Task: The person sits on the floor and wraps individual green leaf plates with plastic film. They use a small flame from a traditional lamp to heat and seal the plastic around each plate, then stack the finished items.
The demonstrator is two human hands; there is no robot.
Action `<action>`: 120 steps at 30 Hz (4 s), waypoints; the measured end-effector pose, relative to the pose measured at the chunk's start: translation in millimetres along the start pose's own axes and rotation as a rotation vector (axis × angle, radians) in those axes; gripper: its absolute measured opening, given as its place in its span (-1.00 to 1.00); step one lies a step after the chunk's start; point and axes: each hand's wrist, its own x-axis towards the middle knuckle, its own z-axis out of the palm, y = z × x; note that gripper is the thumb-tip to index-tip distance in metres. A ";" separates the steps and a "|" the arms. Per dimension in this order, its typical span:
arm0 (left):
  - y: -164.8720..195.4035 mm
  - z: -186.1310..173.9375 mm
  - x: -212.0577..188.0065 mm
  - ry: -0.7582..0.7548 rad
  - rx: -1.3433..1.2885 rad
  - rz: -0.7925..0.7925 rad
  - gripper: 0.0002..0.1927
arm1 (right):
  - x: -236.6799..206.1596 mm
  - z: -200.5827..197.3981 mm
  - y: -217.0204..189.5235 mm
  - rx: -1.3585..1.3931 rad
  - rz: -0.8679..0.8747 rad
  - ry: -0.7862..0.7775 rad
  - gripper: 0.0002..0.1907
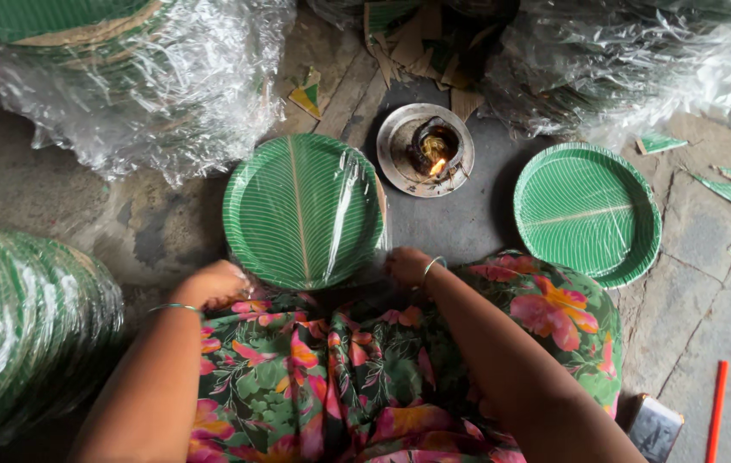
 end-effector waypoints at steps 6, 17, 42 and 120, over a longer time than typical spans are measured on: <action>45.0 -8.3 -139.1 0.762 0.734 0.207 -0.83 | -123.9 -107.5 -90.5 -0.575 0.274 -0.124 -0.25; 115.0 -123.6 -114.0 0.614 -0.775 0.803 -0.79 | -58.8 -183.4 -61.3 0.810 -0.341 0.632 -0.86; 146.8 -6.0 35.7 0.950 -0.277 0.454 -0.71 | 2.7 -78.5 49.6 1.470 0.186 1.096 -0.77; -111.9 -38.3 -251.1 1.780 0.593 -0.281 -0.36 | -39.6 -81.4 -26.2 1.010 -0.083 0.371 -0.76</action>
